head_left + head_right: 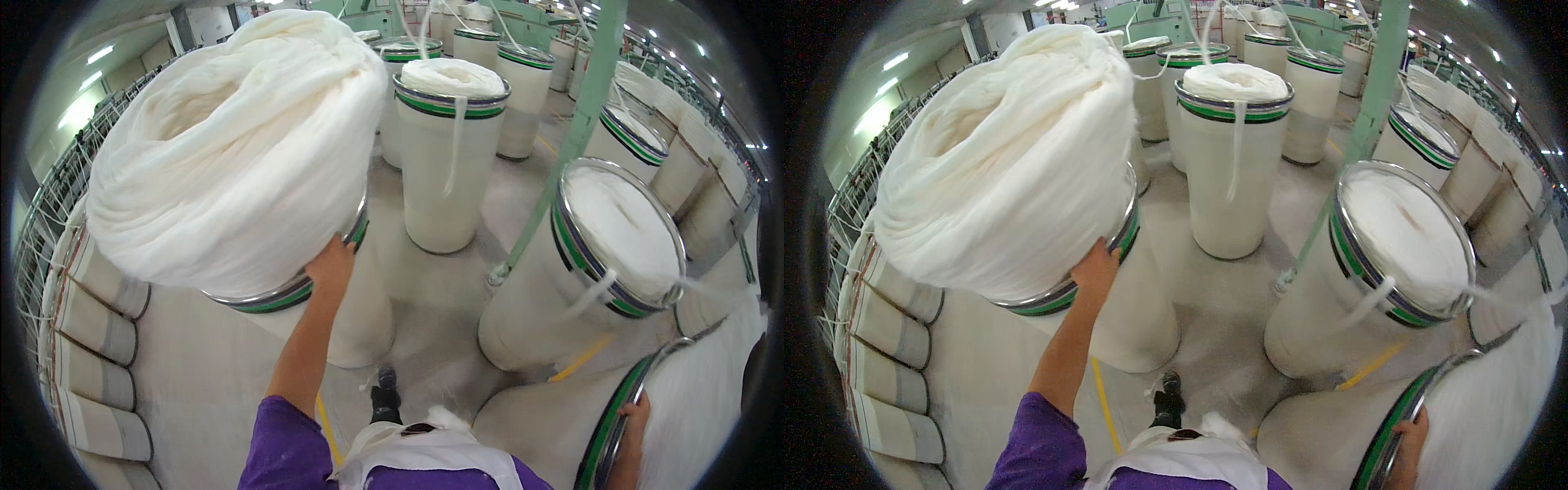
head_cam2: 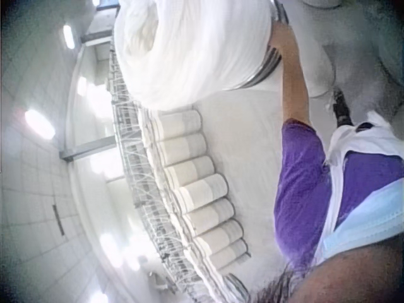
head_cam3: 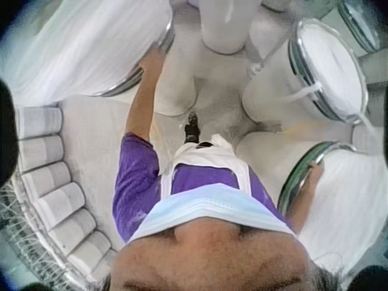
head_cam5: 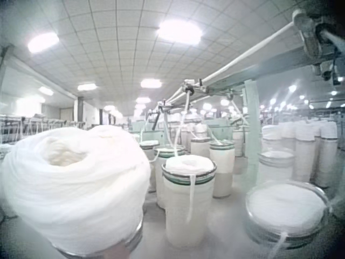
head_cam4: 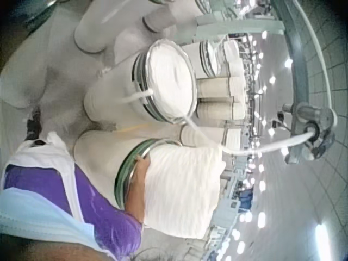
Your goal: The person winds white yarn into large cylindrical containers using a thin wooden stick to guide the strands. They repeatedly lift and reposition the yarn, secure it with the stick, and move between multiple containers in a factory setting.
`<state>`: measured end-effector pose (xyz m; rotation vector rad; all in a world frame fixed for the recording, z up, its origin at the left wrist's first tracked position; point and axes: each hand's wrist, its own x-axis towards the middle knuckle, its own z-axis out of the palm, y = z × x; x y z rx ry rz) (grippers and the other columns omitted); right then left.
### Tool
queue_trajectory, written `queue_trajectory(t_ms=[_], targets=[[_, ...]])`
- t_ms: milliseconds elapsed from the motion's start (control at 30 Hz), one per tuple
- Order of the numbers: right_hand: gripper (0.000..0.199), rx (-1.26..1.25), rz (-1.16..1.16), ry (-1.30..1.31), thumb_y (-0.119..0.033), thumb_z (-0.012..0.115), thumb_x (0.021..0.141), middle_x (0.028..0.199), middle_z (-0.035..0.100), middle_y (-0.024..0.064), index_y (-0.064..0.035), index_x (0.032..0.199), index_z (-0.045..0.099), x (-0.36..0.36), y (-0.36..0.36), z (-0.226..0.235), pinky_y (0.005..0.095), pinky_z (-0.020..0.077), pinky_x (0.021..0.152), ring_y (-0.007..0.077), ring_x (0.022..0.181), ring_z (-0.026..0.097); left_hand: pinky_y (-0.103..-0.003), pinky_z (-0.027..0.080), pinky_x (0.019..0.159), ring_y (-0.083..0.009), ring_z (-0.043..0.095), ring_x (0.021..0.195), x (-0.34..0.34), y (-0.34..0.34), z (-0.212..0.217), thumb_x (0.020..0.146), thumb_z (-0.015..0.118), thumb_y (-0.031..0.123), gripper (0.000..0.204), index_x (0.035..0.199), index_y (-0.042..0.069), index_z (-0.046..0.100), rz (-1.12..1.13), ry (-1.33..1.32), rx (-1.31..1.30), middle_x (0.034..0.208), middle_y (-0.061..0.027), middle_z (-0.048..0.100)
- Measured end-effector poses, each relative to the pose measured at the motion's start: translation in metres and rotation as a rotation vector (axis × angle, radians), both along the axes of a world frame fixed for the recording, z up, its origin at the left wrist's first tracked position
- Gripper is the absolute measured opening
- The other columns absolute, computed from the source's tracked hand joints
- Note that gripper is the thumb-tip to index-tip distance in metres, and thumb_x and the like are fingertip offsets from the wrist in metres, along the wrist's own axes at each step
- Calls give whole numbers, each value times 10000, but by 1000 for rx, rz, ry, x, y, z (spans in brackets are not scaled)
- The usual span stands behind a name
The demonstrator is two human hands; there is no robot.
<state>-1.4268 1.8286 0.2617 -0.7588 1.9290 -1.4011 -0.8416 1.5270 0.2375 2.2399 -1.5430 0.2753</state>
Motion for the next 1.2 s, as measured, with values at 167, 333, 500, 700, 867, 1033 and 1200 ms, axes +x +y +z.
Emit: queue_trajectory(t_ms=[167,333,500,700,867,1033,1200], targets=[[600,20,-97,55,-32,482,578,791,578,50,25,1171,549,-28,-16,-29,257,452,534,166,610,537,-517,513,778,-409,641,909,15,-133,-3,837,560,150,281,1038,-42,598,-202,6,-10,984,-239,651],[457,-35,-234,228,-36,514,665,794,629,89,34,1109,598,-28,-32,-28,295,489,573,206,619,589,-533,426,964,-477,546,1100,37,-273,0,825,478,57,374,1131,-150,539,-460,86,330,1184,-361,536],[530,647,-243,1083,-317,638,833,1193,626,177,-28,1272,565,67,-61,24,384,463,939,297,1090,606,-507,311,1085,-472,471,1216,62,-394,-18,785,513,85,578,1287,-181,407,-627,-136,377,1290,-388,461],[397,746,13,903,-232,506,847,1161,628,232,-52,1172,649,192,-219,-10,449,459,915,391,1034,602,-401,131,1187,-372,153,1442,62,-475,-14,759,567,98,890,1485,-67,80,-527,381,278,1523,-291,192],[249,7,437,869,-108,661,793,948,692,155,-31,1030,664,255,-480,-58,372,518,680,300,853,673,-389,92,1195,-363,120,1456,58,-527,-5,753,573,115,908,1507,-13,84,-473,346,176,1551,-268,139],[306,-631,717,807,-75,662,816,985,684,149,-25,1117,638,332,-698,41,393,498,786,309,887,656,-429,47,1193,-387,73,1456,48,-564,4,751,566,139,907,1516,20,94,-436,320,180,1559,-262,104],[469,-969,685,639,-122,616,886,1324,520,179,-13,1327,496,402,-832,137,386,354,1042,296,1240,479,-437,41,1190,-398,81,1450,53,-578,17,789,542,152,861,1516,13,101,-450,333,287,1564,-250,97]])
